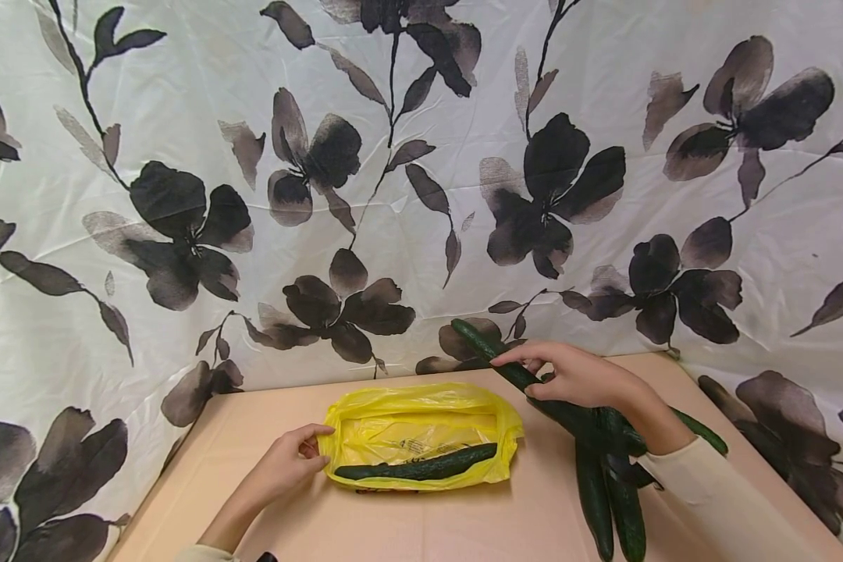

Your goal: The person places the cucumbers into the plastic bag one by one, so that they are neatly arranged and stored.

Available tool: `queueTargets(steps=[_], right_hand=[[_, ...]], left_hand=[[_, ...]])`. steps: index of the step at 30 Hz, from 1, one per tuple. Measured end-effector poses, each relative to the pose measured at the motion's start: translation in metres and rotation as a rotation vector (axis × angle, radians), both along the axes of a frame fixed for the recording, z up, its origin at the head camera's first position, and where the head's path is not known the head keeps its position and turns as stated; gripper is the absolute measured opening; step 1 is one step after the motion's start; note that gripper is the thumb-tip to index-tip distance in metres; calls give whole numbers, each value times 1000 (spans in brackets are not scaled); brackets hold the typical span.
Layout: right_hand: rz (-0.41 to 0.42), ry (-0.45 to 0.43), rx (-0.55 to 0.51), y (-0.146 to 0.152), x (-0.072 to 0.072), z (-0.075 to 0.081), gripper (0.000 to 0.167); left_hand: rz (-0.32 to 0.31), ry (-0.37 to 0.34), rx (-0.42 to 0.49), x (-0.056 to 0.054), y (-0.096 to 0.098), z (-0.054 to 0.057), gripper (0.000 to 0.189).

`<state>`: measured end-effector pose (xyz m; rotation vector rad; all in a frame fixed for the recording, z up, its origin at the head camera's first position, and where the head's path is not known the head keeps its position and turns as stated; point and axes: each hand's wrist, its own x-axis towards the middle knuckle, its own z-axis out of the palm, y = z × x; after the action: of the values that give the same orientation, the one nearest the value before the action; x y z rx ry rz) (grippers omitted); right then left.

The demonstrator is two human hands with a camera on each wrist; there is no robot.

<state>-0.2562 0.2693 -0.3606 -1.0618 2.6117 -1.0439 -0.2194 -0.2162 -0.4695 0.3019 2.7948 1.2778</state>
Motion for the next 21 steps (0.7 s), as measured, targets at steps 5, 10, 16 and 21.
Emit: queueTargets(steps=[5, 10, 16, 21], right_hand=[[36, 14, -3, -15, -5, 5, 57], [83, 1, -7, -27, -9, 9, 56], [139, 30, -1, -42, -15, 12, 53], [193, 69, -25, -53, -20, 10, 51]], left_hand=[[-4, 10, -4, 0, -1, 1, 46], [-10, 11, -2, 1, -1, 1, 45], [-7, 3, -5, 1, 0, 2, 46], [-3, 7, -22, 0, 0, 0, 45]])
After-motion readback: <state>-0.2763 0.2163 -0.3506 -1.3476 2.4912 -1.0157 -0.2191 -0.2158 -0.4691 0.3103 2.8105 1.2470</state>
